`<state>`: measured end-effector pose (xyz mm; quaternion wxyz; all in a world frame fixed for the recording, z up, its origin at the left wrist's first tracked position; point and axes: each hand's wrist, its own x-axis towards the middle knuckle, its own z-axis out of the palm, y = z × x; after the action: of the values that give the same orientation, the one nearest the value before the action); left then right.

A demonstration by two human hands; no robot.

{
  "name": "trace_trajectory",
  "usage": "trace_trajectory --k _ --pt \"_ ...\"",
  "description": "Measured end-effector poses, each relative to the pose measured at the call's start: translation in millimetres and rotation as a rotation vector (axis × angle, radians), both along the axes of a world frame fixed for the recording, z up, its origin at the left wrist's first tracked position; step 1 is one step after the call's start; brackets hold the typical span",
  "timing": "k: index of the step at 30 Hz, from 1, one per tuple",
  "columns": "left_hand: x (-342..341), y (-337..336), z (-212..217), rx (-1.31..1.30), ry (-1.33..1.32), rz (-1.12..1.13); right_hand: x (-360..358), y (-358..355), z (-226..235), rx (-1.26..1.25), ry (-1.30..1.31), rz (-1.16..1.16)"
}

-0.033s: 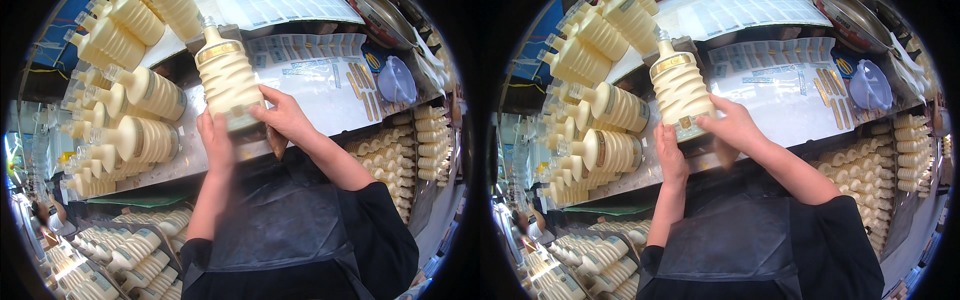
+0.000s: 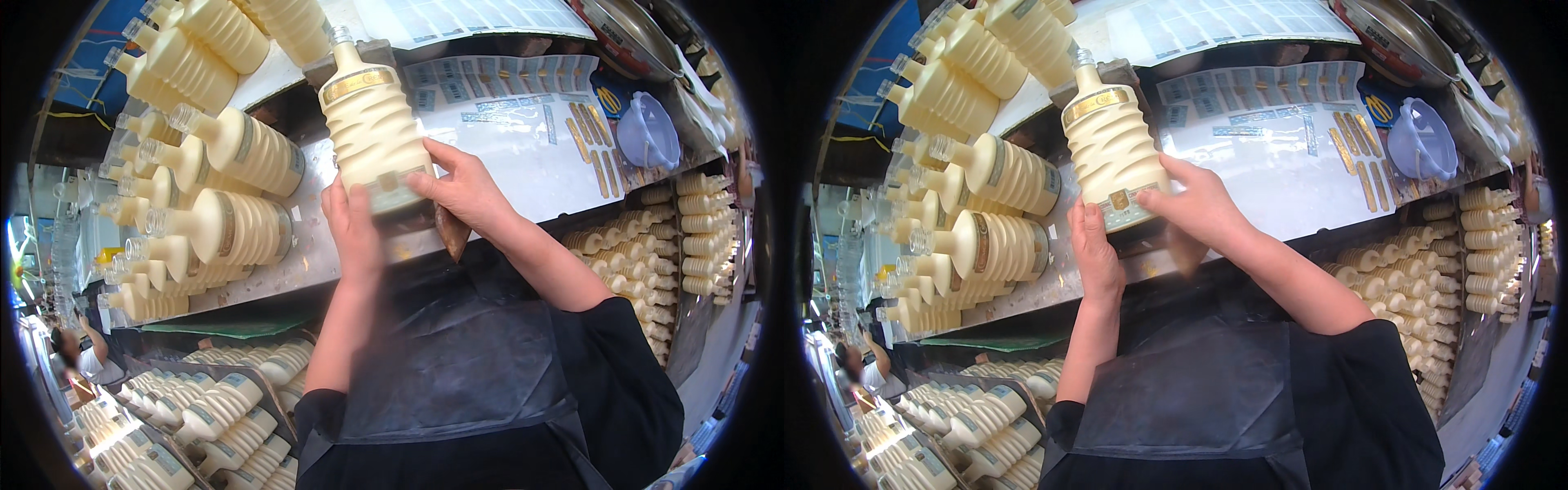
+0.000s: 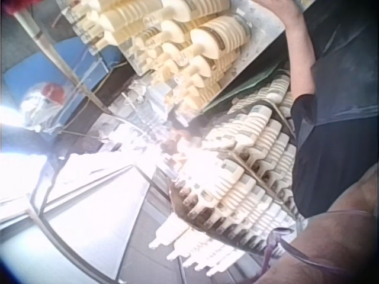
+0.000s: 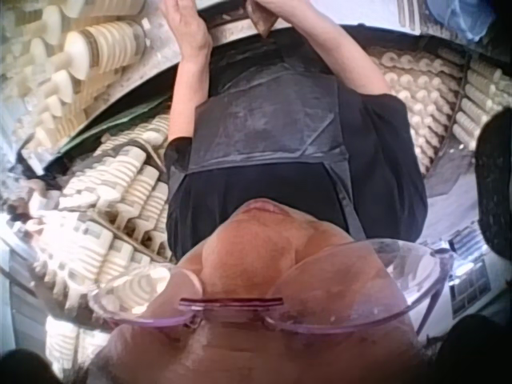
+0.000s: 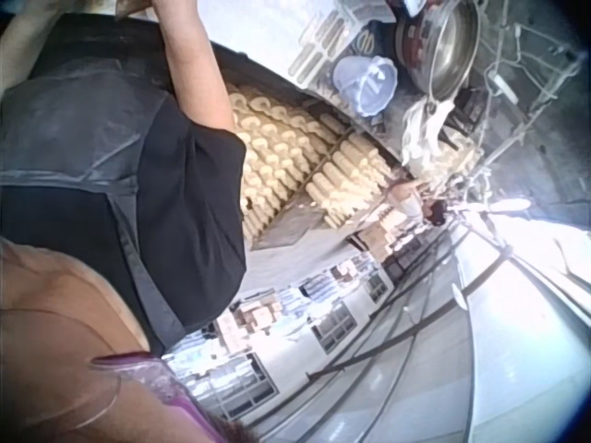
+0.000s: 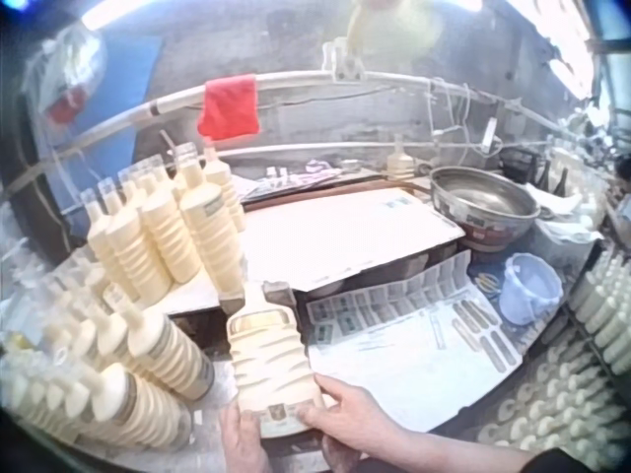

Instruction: The person repeatedly picks up cream-colored plastic bottles, applies rectangular labels to their bodies, and smooths them into place. The person handles bottles one at a time, rotating them to align and press the labels, then sets them aside on a nearby surface.

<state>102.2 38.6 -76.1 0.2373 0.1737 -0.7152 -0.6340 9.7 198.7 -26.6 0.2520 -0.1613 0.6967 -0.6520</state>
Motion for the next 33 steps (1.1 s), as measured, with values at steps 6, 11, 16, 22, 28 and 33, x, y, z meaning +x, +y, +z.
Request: trace_trajectory --k 6,11,16,22,28,33 --pt "0.2 -0.4 -1.5 0.025 0.005 -0.015 0.6 -1.2 -0.7 -0.020 -0.018 0.004" --pt "-0.6 -0.1 -2.1 0.007 0.019 -0.017 0.2 -0.9 -2.5 -0.039 -0.014 0.011" --pt "-3.2 1.8 -2.5 0.041 0.042 0.006 -0.7 0.3 -6.5 -0.048 -0.012 0.009" --pt "-1.8 2.9 1.0 0.074 0.047 0.012 -0.9 1.0 -9.1 0.002 -0.019 0.020" --pt "3.1 0.2 -3.0 0.412 0.195 -0.063 -6.0 10.7 -15.1 -0.049 -0.168 0.047" --pt "8.2 2.3 -0.4 0.427 0.161 -0.065 -3.7 9.0 -15.1 -0.023 -0.111 0.057"
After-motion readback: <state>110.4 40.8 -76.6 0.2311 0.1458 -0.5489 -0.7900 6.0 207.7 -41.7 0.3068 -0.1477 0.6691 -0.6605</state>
